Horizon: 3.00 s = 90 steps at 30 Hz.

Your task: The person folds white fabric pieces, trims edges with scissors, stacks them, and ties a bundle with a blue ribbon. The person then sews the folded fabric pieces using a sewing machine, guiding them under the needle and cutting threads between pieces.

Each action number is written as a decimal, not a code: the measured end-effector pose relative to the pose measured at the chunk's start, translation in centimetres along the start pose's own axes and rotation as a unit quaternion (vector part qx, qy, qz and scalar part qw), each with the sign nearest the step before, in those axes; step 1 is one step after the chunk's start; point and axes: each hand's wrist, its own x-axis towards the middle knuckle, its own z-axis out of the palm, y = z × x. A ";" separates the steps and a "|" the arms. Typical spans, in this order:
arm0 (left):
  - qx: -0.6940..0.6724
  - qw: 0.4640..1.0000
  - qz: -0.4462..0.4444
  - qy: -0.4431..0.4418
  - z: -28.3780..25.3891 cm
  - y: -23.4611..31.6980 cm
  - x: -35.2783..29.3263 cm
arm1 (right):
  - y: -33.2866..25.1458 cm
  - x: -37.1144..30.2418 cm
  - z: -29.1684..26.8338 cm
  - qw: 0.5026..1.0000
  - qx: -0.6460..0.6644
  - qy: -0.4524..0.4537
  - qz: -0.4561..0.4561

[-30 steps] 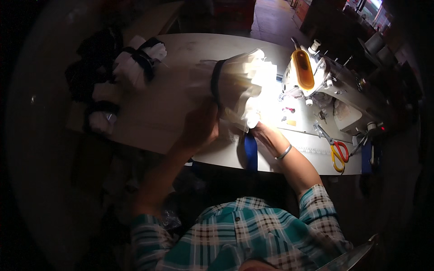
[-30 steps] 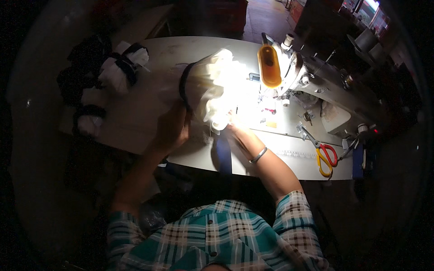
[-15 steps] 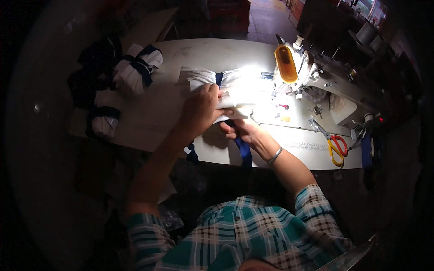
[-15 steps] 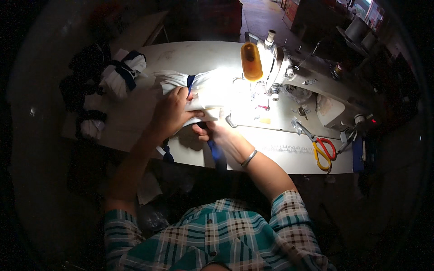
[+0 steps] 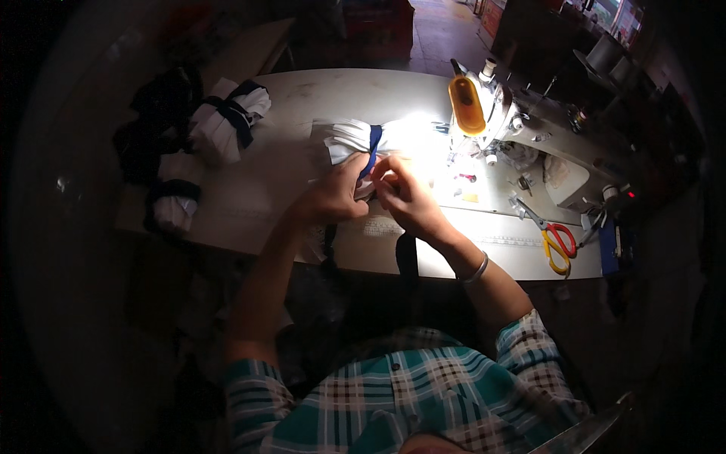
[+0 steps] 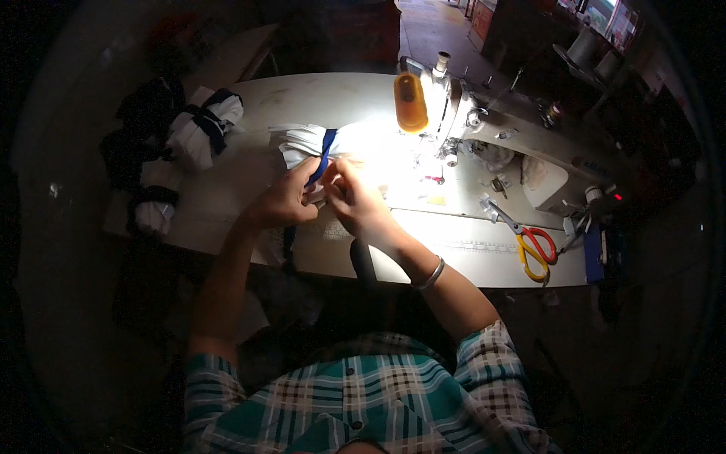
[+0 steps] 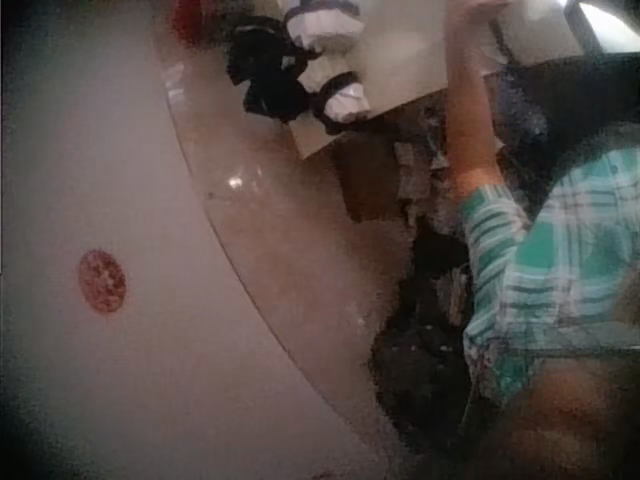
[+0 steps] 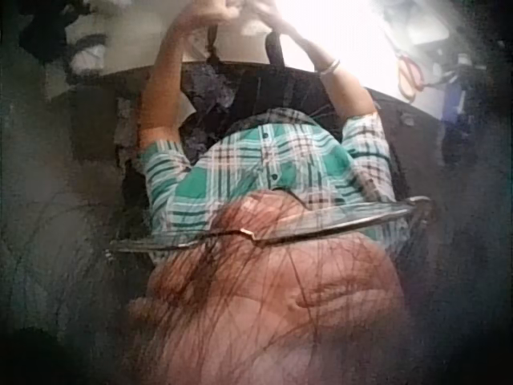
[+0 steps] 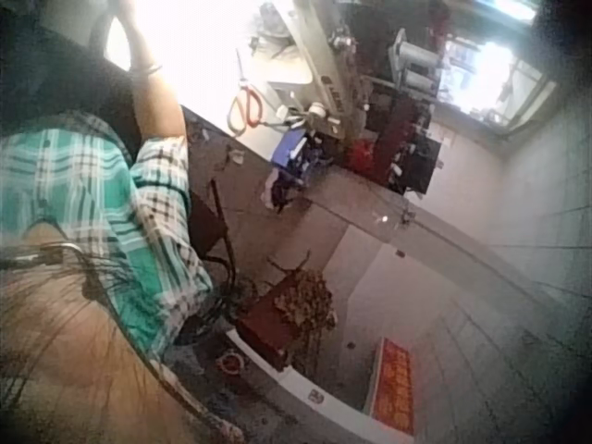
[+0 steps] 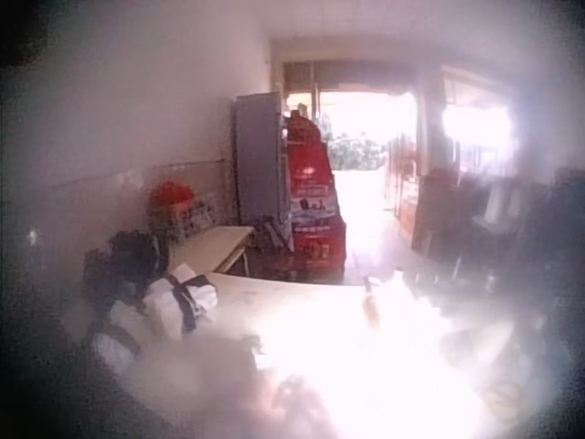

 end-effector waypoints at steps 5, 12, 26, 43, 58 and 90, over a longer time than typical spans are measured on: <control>0.144 0.973 0.158 0.080 1.5 -1.5 0.5 | -3.3 0.8 1.7 0.982 -0.124 0.044 -0.134; 0.126 0.977 0.122 0.118 0.0 -0.3 1.5 | -4.5 1.7 -4.6 0.994 -0.063 -0.032 0.082; 0.351 0.929 -0.055 0.101 0.3 3.3 2.0 | 1.4 1.4 -1.8 0.996 0.039 0.079 -0.010; 0.399 0.909 -0.065 0.097 0.7 4.1 2.1 | 3.9 -2.7 -3.9 0.974 -0.015 0.225 -0.016; 0.421 0.888 -0.008 0.187 0.9 1.3 1.2 | -0.7 1.4 -0.2 0.978 -0.144 0.014 -0.147; 0.294 0.901 0.033 0.316 11.8 -2.8 -6.0 | 1.5 14.4 -1.1 0.780 -0.625 0.011 -0.018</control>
